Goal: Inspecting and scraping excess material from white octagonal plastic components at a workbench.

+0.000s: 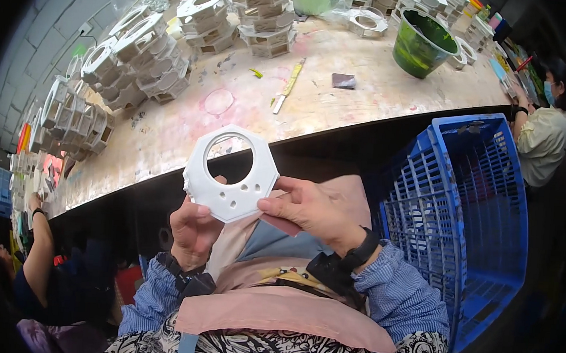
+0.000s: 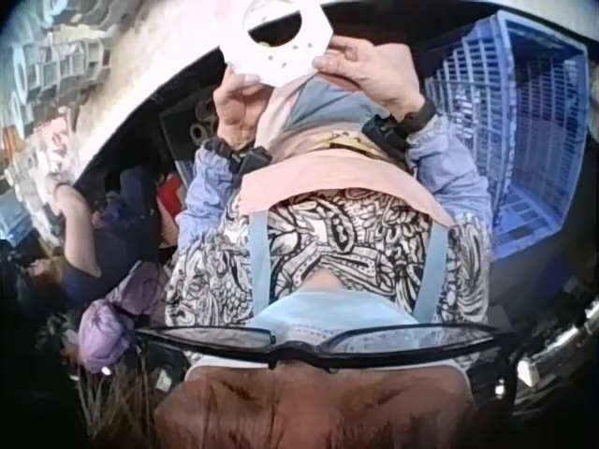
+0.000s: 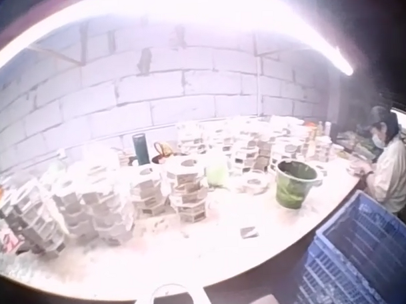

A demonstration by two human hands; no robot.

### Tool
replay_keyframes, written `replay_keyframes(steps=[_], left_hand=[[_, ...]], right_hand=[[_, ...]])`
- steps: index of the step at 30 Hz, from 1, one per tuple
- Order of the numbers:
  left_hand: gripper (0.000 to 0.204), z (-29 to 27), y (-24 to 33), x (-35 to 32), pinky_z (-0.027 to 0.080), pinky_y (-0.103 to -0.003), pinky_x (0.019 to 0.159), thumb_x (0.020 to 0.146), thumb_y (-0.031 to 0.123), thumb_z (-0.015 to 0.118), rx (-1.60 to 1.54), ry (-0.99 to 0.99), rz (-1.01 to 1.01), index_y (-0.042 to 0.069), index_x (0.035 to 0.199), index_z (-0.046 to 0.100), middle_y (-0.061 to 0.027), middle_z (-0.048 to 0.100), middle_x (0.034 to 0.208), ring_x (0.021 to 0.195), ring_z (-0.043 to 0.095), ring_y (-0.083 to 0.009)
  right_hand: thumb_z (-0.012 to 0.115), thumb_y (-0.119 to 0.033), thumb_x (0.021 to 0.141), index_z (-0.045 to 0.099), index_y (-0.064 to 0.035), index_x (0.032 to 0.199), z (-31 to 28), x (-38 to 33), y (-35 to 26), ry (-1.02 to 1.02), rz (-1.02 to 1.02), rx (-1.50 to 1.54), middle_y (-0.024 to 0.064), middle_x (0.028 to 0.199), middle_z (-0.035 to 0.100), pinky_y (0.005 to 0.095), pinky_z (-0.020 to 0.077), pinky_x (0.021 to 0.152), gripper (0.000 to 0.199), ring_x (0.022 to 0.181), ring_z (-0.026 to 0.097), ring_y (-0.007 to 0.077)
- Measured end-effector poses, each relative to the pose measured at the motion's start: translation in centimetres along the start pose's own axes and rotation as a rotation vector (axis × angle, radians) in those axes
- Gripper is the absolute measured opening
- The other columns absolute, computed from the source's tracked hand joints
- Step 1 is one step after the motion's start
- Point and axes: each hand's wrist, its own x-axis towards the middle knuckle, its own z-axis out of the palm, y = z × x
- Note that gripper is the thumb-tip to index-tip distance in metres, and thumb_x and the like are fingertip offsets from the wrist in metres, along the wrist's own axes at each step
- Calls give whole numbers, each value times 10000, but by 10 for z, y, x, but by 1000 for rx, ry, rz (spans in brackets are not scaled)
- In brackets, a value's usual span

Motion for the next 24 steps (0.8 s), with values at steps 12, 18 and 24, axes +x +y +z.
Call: replay_keyframes(steps=[12, 18, 24], left_hand=[[718, 11, 6, 2, 328, -433, 1083, 685, 79, 611, 84, -98, -50, -39, 1354, 376, -168, 547, 1230, 1182, 518, -283], [799, 18, 13, -2, 336, -468, 1067, 748, 429, 617, 58, -168, -128, -59, 1341, 394, -202, 527, 1253, 1189, 510, -317], [894, 6, 22, -4, 484, -352, 912, 727, 530, 640, 306, -231, -275, -113, 1300, 401, -199, 632, 1069, 1012, 632, -261]], right_hand=[[676, -141, 889, 541, 78, 1175, -5, -1, -12, 22, -28, 65, 30, 899, 632, 128, 443, 568, 384, 706, 566, 13], [678, -100, 873, 509, 102, 1239, -25, 5, -25, -76, -85, 108, 108, 1035, 656, 220, 513, 844, 450, 933, 631, 104], [721, -108, 830, 567, 98, 1174, -35, 7, -45, -287, 124, -110, 11, 783, 660, 168, 460, 607, 429, 652, 579, 28]])
